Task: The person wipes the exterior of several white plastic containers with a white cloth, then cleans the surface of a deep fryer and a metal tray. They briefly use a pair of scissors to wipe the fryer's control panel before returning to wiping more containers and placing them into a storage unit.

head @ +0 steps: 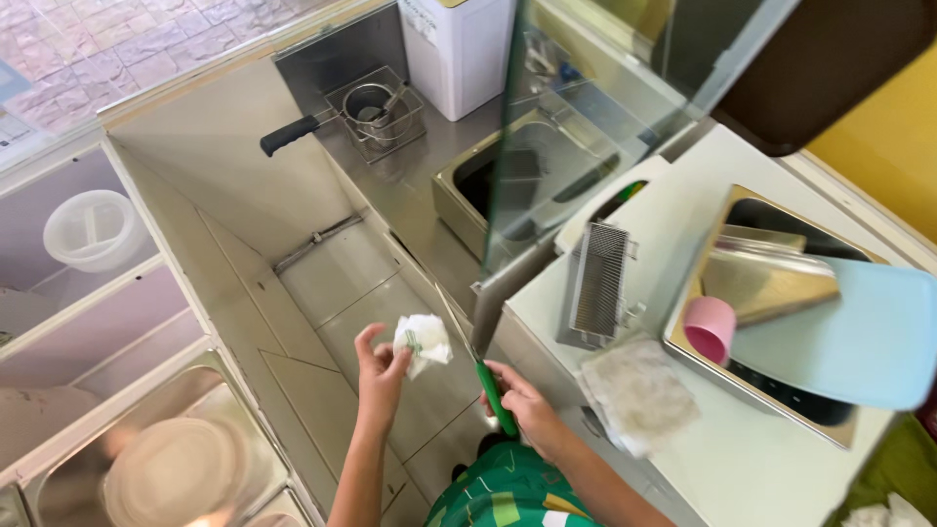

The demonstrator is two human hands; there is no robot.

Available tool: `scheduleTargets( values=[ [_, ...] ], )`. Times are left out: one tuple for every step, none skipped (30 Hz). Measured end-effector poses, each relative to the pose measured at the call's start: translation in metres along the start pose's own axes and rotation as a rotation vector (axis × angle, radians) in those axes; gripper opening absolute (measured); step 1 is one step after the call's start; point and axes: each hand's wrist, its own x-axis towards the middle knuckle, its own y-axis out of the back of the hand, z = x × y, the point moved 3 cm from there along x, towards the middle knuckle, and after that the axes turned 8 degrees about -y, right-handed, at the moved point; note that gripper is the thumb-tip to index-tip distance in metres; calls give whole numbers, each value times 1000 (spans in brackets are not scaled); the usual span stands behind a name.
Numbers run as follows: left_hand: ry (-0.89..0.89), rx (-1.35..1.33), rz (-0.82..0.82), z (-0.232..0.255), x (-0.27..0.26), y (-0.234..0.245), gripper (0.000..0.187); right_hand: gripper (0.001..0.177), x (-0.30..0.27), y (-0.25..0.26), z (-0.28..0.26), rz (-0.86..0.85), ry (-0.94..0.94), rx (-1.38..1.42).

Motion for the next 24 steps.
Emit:
scheduleTargets(
  values=[
    [-72, -52, -21, 7, 19, 5, 39, 57, 17, -10, -10, 6, -10, -64],
    [-97, -35, -46, 12, 41, 7, 32, 62, 36, -20, -24, 12, -10, -134],
    [-121, -18, -71, 15, 63, 7, 26, 60, 54, -31, -39, 26, 3, -152],
    [-145, 1, -101, 17, 85, 5, 20, 59, 73, -40, -51, 44, 18, -167],
    [-125, -39, -85, 17, 107, 3, 21, 58, 91, -47, -63, 62, 33, -182],
    [-106, -79, -75, 14, 130, -2, 21, 56, 112, -50, -74, 101, 52, -145],
    [-86, -119, -64, 11, 152, -7, 22, 55, 135, -51, -85, 140, 71, -107],
    [-65, -85, -54, 8, 171, -8, 22, 54, 154, -53, -93, 184, 88, -59],
    [-45, -52, -43, 4, 189, -10, 22, 51, 171, -55, -100, 215, 66, -44],
    [-31, -25, -39, 2, 212, -13, 21, 49, 190, -53, -111, 251, 54, -34],
    [-15, -47, -58, 0, 233, -14, 20, 48, 208, -52, -123, 286, 41, -23],
    [9, -65, -77, -4, 249, -14, 19, 46, 223, -52, -132, 323, 38, -43],
    [33, -84, -95, -7, 268, -14, 18, 45, 239, -53, -140, 360, 34, -63],
    [35, -103, -107, -9, 288, -15, 18, 43, 254, -53, -148, 399, 31, -83],
    [38, -123, -120, -11, 310, -16, 18, 43, 269, -55, -156, 411, 82, -108],
    [51, -142, -133, -14, 326, -19, 18, 43, 280, -56, -162, 428, 124, -131],
    [63, -152, -150, -16, 342, -23, 18, 43, 290, -57, -169, 445, 165, -155],
    [70, -161, -171, -17, 362, -28, 18, 44, 299, -55, -178, 556, 212, -344],
    [77, -170, -192, -19, 381, -34, 18, 46, 305, -52, -188, 665, 254, -535],
    [95, -160, -236, -22, 401, -41, 18, 47, 311, -50, -198, 776, 288, -723],
    [114, -149, -280, -27, 422, -50, 18, 47, 321, -43, -206, 868, 196, -727],
    [139, -133, -328, -34, 438, -54, 17, 47, 329, -35, -211, 960, 94, -719],
    [147, -122, -371, -42, 453, -58, 16, 47, 335, -26, -217, 1049, -12, -708],
    [151, -106, -417, -50, 471, -61, 15, 48, 341, -18, -226, 1145, -27, -715]
  ],
)
